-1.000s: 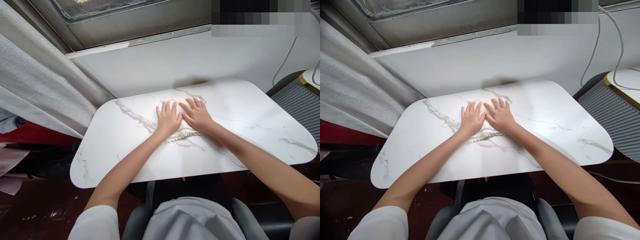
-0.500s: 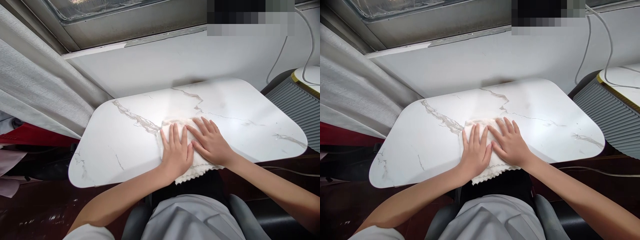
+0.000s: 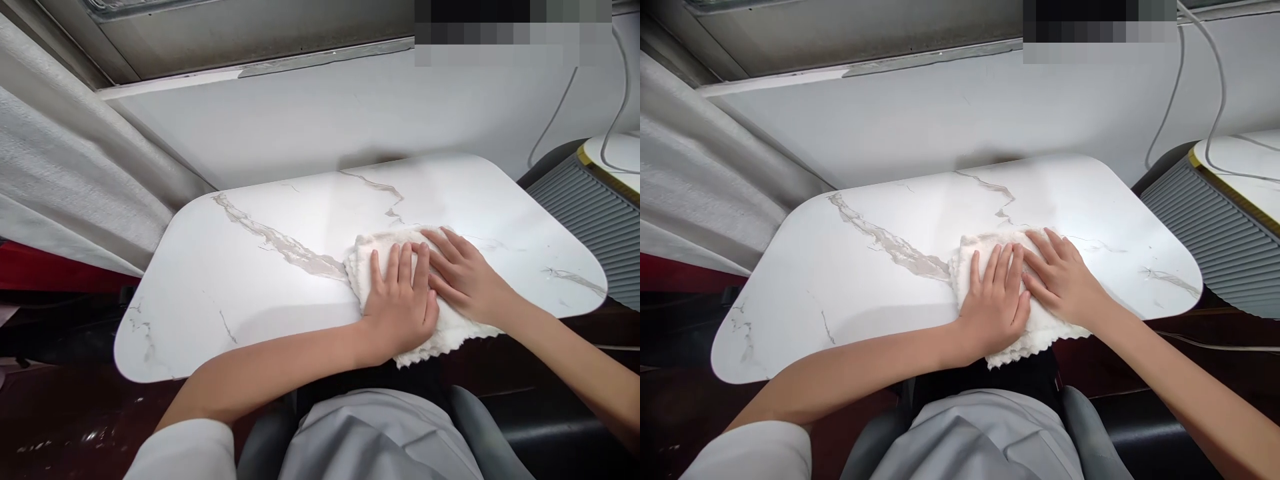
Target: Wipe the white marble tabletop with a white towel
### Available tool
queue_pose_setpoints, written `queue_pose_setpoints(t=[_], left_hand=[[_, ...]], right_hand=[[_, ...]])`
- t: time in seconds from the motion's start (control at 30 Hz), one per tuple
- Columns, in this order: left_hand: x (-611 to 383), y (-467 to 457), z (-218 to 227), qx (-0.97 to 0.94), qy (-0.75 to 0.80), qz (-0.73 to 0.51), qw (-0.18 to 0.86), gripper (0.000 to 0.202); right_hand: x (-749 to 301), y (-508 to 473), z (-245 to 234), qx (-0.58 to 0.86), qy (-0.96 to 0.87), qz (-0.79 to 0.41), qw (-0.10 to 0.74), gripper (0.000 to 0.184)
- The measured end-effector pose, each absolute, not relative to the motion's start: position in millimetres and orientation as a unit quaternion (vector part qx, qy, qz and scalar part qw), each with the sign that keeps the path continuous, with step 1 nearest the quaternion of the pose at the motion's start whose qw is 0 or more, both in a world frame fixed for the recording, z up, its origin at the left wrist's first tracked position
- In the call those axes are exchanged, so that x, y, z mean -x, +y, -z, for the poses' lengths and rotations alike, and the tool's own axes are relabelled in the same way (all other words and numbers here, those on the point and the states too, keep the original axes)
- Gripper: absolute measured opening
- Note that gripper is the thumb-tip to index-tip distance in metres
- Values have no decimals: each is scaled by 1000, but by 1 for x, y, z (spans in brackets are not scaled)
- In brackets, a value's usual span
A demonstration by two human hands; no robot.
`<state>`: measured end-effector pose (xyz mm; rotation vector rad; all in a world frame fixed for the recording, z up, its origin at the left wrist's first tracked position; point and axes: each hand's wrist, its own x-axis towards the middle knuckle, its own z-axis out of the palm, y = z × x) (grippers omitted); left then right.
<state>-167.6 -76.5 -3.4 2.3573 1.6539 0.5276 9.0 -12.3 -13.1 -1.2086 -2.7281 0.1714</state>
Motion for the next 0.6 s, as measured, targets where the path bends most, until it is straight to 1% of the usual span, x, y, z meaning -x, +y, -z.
queue_pose_setpoints(t=[0.07, 0.13, 0.23, 0.4, 0.5, 0.6], left_hand=[[169, -63, 3, -800, 561, -180, 112, 68], [171, -45, 3, -794, 568, -183, 115, 68], [177, -10, 2, -765, 608, -183, 109, 68], [201, 60, 4, -732, 651, -185, 82, 64], [215, 95, 7, -693, 688, -208, 56, 58], [221, 119, 8, -683, 702, -196, 43, 57]], right_hand=[[-5, 0, 14, 436, -897, -59, 50, 63], [4, 17, 14, 479, -874, -67, 43, 63], [25, 50, 11, 507, -856, -87, 60, 60], [66, 106, 5, 558, -816, -93, 121, 58], [81, 135, 5, 568, -808, -100, 119, 59], [86, 162, 8, 556, -814, -104, 130, 58]])
